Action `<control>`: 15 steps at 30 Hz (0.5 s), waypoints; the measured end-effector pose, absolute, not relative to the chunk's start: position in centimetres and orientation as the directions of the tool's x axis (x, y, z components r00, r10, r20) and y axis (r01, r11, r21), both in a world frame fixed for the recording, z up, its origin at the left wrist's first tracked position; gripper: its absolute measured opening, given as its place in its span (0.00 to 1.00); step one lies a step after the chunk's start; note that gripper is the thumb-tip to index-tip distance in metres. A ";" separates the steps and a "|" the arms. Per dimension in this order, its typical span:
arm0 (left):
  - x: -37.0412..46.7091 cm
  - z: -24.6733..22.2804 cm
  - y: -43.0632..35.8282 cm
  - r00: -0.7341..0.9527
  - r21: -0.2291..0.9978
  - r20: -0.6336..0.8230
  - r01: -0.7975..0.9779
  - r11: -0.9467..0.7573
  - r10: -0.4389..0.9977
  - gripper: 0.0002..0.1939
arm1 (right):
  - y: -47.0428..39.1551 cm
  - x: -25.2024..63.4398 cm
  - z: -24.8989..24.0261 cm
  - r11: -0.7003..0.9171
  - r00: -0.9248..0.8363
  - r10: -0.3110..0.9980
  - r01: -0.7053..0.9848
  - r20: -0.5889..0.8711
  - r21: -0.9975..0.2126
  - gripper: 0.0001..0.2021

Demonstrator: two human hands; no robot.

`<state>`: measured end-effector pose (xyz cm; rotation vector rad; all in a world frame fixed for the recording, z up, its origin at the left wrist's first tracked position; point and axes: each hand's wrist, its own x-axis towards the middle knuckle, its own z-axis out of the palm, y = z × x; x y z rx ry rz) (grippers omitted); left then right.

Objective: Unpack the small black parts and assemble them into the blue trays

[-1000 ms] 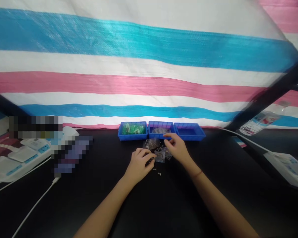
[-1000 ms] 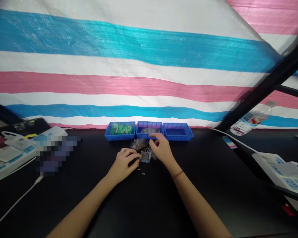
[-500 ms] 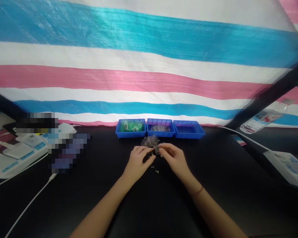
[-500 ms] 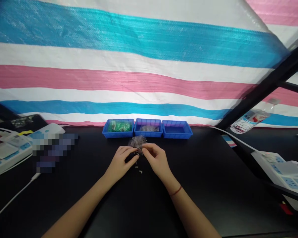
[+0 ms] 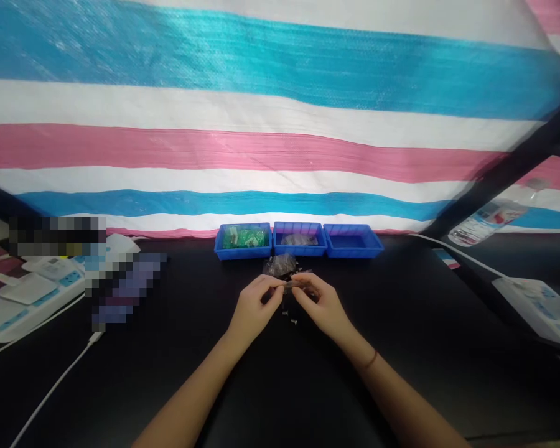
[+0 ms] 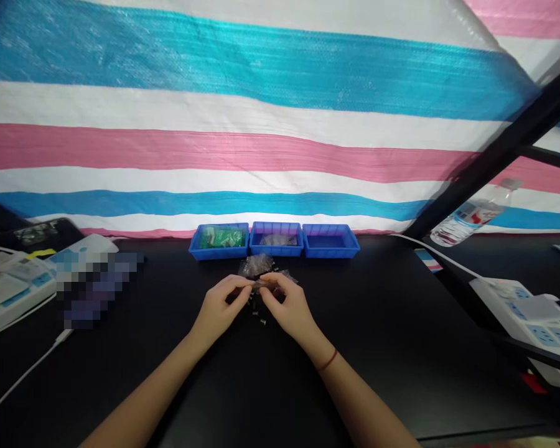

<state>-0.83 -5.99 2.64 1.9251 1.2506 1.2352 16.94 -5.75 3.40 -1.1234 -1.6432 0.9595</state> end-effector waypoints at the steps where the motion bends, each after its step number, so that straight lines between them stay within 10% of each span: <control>1: -0.8 2.7 -6.0 0.147 0.799 0.406 0.421 -0.429 0.902 0.07 | -5.8 17.0 3.4 0.298 -0.189 0.949 0.271 0.253 -0.915 0.10; 15: -1.0 2.9 -6.1 0.113 0.784 0.401 0.470 -0.405 0.909 0.08 | -5.9 16.8 3.2 0.303 -0.193 0.948 0.290 0.255 -0.908 0.12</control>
